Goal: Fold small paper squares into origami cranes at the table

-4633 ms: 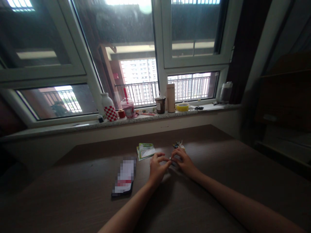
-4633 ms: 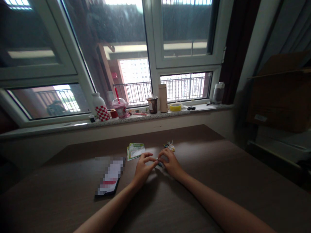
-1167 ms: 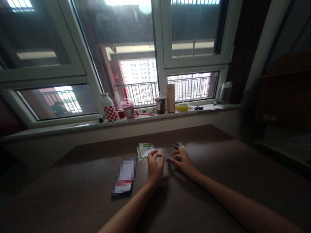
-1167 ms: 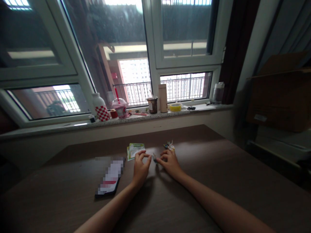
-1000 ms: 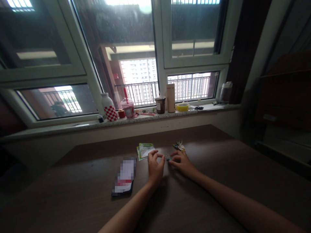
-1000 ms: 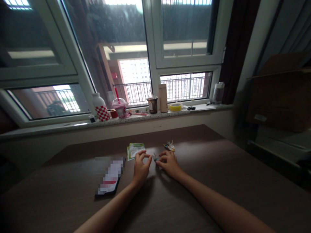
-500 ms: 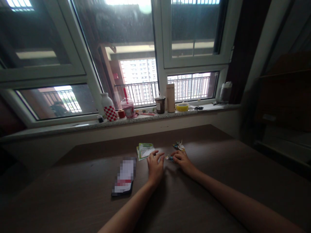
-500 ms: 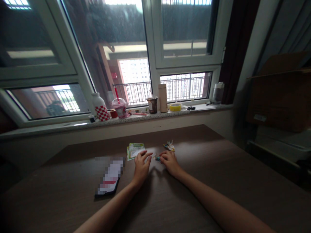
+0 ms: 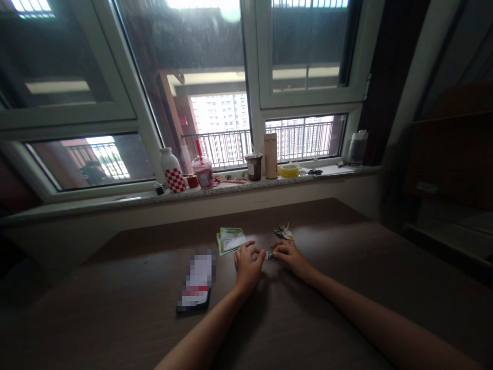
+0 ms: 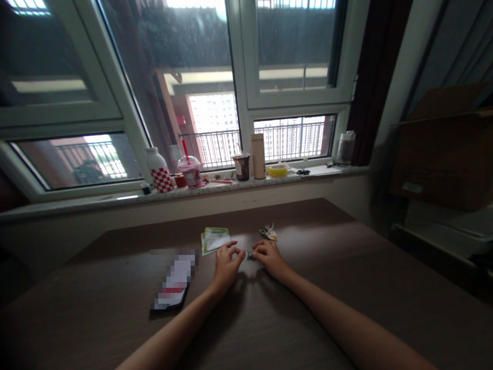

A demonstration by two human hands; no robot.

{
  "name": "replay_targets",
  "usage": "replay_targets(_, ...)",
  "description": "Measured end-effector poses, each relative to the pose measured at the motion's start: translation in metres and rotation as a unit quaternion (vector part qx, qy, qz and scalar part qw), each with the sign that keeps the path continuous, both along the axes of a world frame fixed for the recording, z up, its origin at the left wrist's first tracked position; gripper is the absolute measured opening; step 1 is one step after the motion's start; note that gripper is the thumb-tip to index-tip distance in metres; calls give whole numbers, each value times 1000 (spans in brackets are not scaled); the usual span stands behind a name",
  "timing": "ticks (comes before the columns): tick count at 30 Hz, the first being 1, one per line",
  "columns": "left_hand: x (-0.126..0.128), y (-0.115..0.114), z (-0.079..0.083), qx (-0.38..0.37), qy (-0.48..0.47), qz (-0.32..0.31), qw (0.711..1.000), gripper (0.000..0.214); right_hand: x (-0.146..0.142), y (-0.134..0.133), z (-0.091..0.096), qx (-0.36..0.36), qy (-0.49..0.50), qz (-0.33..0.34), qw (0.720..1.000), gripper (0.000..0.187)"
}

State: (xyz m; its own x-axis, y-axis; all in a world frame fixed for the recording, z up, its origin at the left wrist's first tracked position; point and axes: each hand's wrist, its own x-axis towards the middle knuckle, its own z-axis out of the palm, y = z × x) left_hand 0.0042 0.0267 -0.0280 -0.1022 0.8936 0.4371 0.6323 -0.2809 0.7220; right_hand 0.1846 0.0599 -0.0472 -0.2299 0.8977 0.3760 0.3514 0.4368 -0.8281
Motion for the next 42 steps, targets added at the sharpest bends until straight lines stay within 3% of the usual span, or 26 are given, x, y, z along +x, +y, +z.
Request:
replay_targets(17, 0, -1, 2, -16, 32, -19, 999, 15, 1, 1, 1, -4, 17, 8, 1000, 35)
replay_targets(32, 1, -2, 6, 10, -17, -7, 1000, 16, 0, 1, 1, 2, 39, 5, 999, 37)
replay_targets(42, 5, -9, 11, -46, 46, -8, 998, 15, 7, 7, 2, -58, 19, 45, 997, 31)
